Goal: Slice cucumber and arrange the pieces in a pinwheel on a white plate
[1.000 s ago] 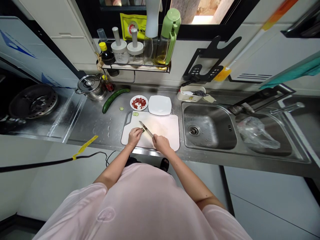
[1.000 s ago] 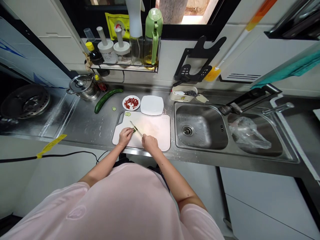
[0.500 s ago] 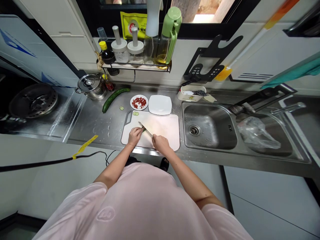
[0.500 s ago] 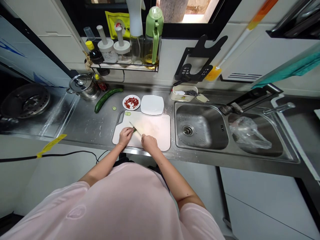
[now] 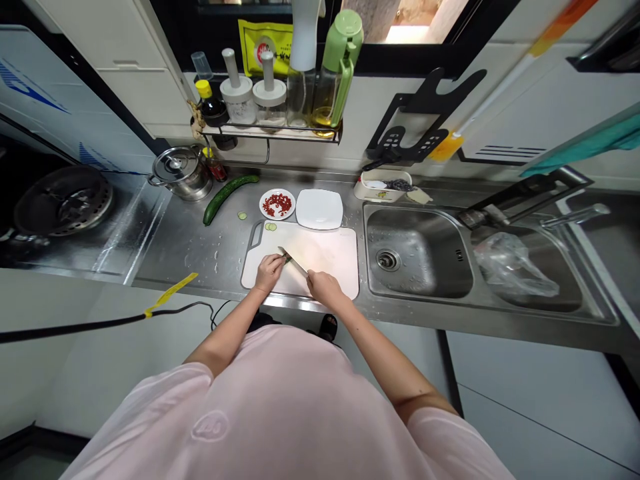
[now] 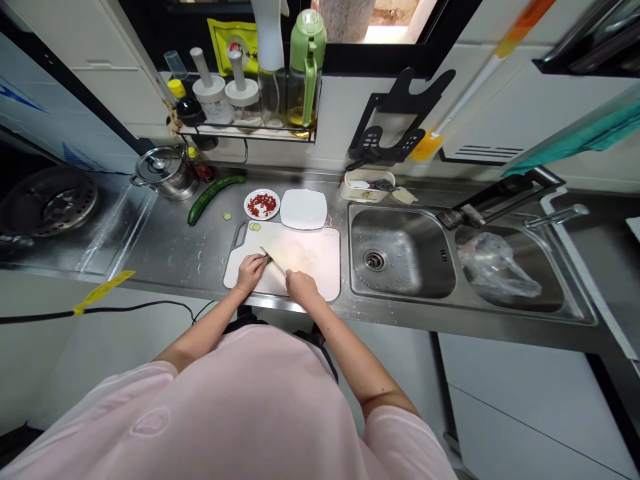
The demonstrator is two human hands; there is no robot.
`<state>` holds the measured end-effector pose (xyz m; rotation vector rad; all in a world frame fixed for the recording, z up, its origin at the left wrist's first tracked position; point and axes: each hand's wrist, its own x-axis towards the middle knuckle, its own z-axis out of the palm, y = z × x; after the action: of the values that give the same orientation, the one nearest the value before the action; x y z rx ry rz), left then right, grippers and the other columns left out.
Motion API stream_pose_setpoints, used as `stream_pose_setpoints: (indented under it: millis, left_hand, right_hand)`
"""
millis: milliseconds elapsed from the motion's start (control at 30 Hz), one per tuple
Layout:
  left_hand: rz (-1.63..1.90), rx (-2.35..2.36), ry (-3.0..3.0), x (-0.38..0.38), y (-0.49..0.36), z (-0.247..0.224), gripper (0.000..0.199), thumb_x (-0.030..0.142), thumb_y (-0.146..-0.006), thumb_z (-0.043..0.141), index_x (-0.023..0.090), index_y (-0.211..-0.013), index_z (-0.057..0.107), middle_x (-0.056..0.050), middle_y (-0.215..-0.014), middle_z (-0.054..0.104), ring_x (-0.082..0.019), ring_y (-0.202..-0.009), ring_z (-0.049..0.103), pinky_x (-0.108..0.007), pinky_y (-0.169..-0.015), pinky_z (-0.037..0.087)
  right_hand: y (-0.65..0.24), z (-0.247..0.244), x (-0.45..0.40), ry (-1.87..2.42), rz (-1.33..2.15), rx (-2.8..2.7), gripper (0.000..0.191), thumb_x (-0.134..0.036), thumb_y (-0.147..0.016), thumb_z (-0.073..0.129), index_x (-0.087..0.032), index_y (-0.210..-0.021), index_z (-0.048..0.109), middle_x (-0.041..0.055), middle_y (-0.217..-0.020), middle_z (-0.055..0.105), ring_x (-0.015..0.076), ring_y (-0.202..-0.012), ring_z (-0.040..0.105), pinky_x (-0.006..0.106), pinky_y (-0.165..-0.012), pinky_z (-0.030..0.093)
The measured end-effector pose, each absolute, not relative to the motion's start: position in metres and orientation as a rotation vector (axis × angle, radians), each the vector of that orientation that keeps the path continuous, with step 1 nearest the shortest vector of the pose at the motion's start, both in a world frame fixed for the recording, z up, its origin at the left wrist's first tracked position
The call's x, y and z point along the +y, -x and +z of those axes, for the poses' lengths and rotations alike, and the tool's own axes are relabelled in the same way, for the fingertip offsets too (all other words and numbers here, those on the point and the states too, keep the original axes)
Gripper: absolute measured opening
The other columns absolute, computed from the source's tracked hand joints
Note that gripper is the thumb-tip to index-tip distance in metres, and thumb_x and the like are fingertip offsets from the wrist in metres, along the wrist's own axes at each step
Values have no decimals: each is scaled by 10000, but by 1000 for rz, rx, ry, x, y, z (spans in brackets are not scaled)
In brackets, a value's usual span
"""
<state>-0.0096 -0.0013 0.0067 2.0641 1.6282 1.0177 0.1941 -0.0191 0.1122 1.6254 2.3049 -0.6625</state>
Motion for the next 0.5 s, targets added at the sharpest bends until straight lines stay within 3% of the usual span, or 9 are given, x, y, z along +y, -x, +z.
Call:
stream_pose_setpoints:
  millis: [500]
  left_hand:
    - [1130, 1558, -2148, 1, 11, 5, 208, 246, -889, 479, 218, -981, 663, -57, -977, 659, -168, -945, 583, -339, -860, 474]
  right_hand:
    - [-175, 106, -5, -1615, -655, 2348, 263, -224, -939, 301, -164, -1029, 541, 106, -904, 654, 213, -848, 622, 275, -695, 406]
